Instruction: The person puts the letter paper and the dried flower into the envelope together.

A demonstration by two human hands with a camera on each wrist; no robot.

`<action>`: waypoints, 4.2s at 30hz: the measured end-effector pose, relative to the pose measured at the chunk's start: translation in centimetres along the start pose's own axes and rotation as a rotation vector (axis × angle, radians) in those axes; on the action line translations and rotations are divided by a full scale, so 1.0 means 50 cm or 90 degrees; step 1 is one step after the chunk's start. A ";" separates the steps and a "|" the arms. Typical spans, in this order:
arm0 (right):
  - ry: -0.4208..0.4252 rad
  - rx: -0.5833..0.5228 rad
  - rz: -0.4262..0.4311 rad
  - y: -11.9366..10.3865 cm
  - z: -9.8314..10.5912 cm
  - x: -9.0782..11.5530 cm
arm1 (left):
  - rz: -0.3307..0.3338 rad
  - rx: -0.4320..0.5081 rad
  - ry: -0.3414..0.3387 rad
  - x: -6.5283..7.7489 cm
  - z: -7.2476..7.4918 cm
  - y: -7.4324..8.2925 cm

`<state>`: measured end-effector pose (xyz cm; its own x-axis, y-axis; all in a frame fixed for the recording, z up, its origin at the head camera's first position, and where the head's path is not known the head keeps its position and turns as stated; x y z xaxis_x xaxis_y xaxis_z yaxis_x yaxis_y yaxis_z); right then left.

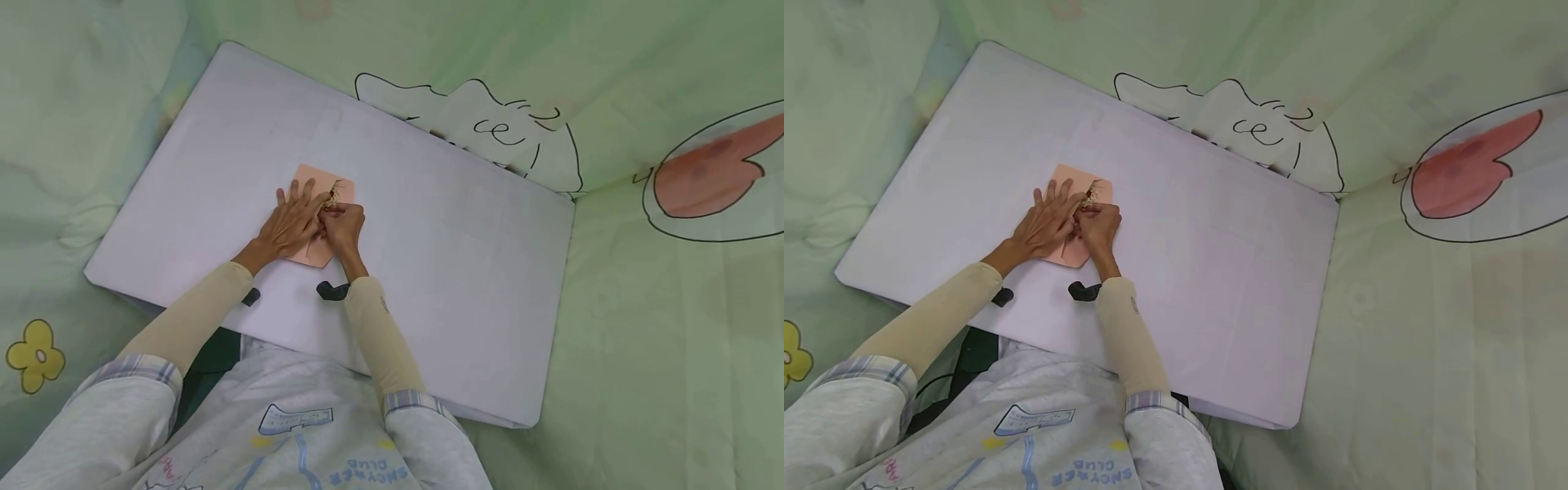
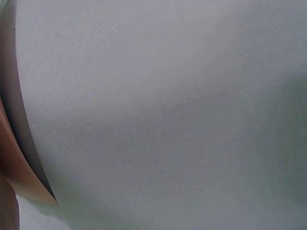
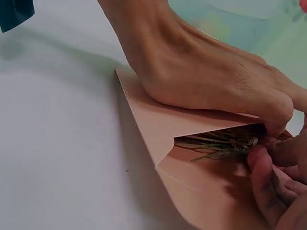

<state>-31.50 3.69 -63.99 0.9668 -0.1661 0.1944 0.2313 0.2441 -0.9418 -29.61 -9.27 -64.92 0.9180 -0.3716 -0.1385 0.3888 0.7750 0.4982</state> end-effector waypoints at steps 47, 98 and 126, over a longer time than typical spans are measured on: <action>0.049 0.028 -0.023 0.000 -0.011 -0.029 | 0.004 0.001 -0.017 -0.001 -0.002 -0.004; -0.046 -0.022 0.007 0.008 -0.026 -0.055 | -0.021 -0.039 0.051 0.007 0.001 -0.001; -0.097 0.130 0.055 0.028 0.076 -0.048 | 0.050 -0.008 -0.024 -0.022 -0.054 -0.008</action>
<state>-33.10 8.08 -64.74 0.9856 0.0065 0.1692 0.1491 0.4409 -0.8851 -30.56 -7.79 -67.29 0.9422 -0.3280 -0.0676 0.3171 0.8089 0.4951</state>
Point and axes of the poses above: each hand's wrist, its own x-axis away from the middle knuckle, its own z-axis out of the back of the hand, y = z × x, the point moved 8 cm from there along -x, towards the middle knuckle, and after that the axes turned 4 degrees about y, right-handed, at the moved point
